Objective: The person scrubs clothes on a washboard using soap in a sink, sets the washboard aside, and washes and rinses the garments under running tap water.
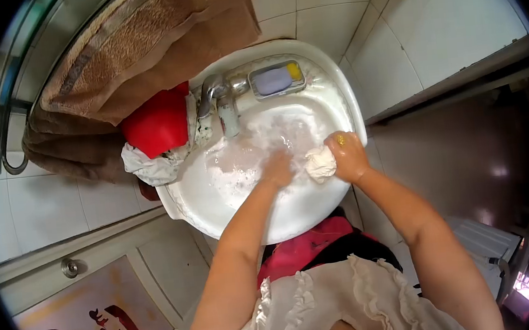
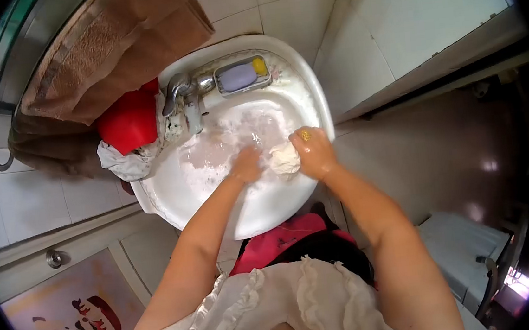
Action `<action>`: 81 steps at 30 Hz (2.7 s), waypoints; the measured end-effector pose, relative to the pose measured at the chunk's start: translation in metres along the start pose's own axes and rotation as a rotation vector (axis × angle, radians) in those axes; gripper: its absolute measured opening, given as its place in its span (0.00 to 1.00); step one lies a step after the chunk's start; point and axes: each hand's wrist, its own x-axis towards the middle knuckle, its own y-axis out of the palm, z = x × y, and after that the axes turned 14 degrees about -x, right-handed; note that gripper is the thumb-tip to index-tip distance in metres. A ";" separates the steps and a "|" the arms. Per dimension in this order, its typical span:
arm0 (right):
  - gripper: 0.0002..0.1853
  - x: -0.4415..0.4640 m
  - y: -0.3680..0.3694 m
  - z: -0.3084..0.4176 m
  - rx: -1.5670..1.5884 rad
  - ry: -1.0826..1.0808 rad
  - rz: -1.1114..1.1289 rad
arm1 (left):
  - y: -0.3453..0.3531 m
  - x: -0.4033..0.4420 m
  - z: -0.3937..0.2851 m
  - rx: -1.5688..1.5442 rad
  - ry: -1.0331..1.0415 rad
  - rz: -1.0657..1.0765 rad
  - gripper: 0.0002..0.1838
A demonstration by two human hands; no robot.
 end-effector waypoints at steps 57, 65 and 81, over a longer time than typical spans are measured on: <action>0.16 0.001 -0.005 0.006 0.038 0.011 -0.055 | -0.069 0.107 -0.080 -0.204 0.418 -0.153 0.07; 0.17 -0.004 0.009 0.000 0.003 -0.012 -0.127 | -0.092 -0.005 0.026 0.255 -0.169 0.018 0.33; 0.15 -0.007 0.000 0.006 0.004 0.031 -0.090 | -0.060 -0.114 0.018 -0.030 -0.337 0.022 0.28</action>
